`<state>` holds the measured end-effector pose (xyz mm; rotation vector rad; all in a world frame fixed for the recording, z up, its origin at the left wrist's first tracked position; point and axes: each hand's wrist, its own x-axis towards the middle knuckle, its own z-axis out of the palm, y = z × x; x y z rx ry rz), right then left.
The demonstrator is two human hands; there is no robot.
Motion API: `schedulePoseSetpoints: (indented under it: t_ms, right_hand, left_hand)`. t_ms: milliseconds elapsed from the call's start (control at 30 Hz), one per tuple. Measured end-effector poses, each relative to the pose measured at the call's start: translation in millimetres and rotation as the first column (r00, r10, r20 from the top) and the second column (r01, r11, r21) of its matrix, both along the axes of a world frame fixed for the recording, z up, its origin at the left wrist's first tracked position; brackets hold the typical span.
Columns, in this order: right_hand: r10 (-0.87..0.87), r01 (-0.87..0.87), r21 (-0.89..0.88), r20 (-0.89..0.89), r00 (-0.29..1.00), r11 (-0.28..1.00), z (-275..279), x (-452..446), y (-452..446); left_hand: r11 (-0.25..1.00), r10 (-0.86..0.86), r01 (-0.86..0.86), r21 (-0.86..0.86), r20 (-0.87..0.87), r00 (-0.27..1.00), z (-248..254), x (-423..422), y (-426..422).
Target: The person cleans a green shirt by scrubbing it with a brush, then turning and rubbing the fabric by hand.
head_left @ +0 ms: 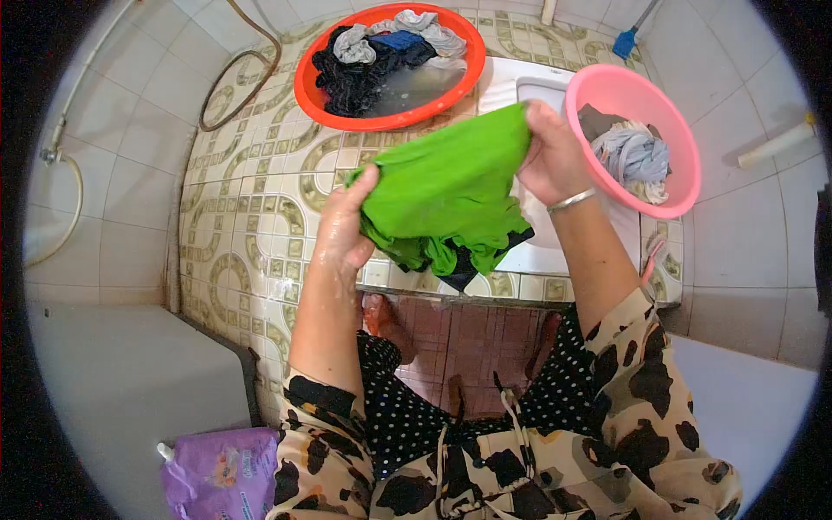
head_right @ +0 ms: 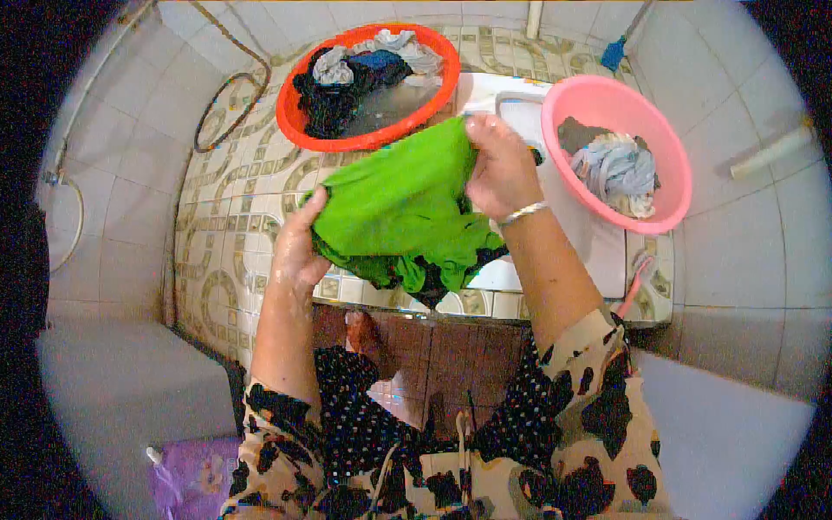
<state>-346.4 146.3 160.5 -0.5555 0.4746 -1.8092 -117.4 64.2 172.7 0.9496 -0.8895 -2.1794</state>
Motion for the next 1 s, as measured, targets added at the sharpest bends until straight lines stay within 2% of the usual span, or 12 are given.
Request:
schedulePoseSetpoints:
  t_ms: [167,233,333,400,467,567,633,700,733,767,867,1000]
  right_hand:
    - [-0.078,0.170,0.284,-0.308,0.948,0.944,12.8,-0.8,5.0]
    - [-0.158,0.294,-0.121,-0.981,0.108,0.948,1.2,12.3,9.0]
    - [0.356,-0.046,0.355,-0.934,0.020,0.934,-9.4,5.8,5.9]
    - [0.416,0.016,0.428,-0.887,0.202,0.904,-5.4,-6.2,6.5]
    - [0.129,-0.111,0.115,-0.163,0.978,0.987,-7.0,-6.9,1.8]
    - [0.003,0.036,0.258,-0.150,0.989,0.965,-15.0,37.3,-16.0]
    - [-0.254,0.295,-0.153,-0.905,0.342,0.943,7.1,94.7,-12.7]
    - [-0.273,0.142,-0.308,-0.936,-0.221,0.941,16.4,139.5,6.1]
    - [-0.266,0.147,-0.302,-0.938,-0.221,0.942,10.5,135.7,4.2]
    - [-0.145,0.216,-0.209,-0.950,-0.277,0.954,-0.8,128.8,-1.0]
    - [-0.166,0.360,-0.290,-0.926,-0.339,0.887,-31.6,80.8,-21.3]
    - [-0.085,0.517,-0.167,-0.980,-0.179,0.839,-29.1,89.5,-13.3]
  left_hand:
    - [0.989,0.141,-0.142,-0.043,-0.033,0.989,-4.1,-4.8,-0.7]
    - [0.984,0.173,-0.175,-0.021,-0.087,0.981,-10.8,-2.2,-7.4]
    - [0.983,0.182,-0.177,0.047,-0.174,0.968,-6.0,-2.5,-5.2]
    - [0.976,0.172,-0.138,0.171,-0.209,0.963,0.6,-14.1,5.3]
    - [0.958,0.190,-0.138,0.251,-0.197,0.962,-2.6,-34.9,21.2]
    - [0.913,0.193,-0.124,0.390,-0.144,0.971,-19.3,-45.5,19.1]
    - [0.966,0.103,0.001,0.257,-0.389,0.915,-72.7,-38.6,4.8]
    - [0.920,-0.111,0.340,0.196,-0.701,0.705,-96.2,-39.3,-15.1]
    - [0.795,-0.250,0.607,0.016,-0.903,0.351,-100.6,-41.9,-19.2]
    - [0.889,-0.067,0.371,0.268,-0.726,0.685,-109.8,-25.4,5.1]
    - [0.928,0.118,-0.071,0.366,-0.108,0.987,-36.1,-70.2,43.9]
    - [0.909,0.143,-0.092,0.406,-0.096,0.985,-33.4,-65.7,42.5]
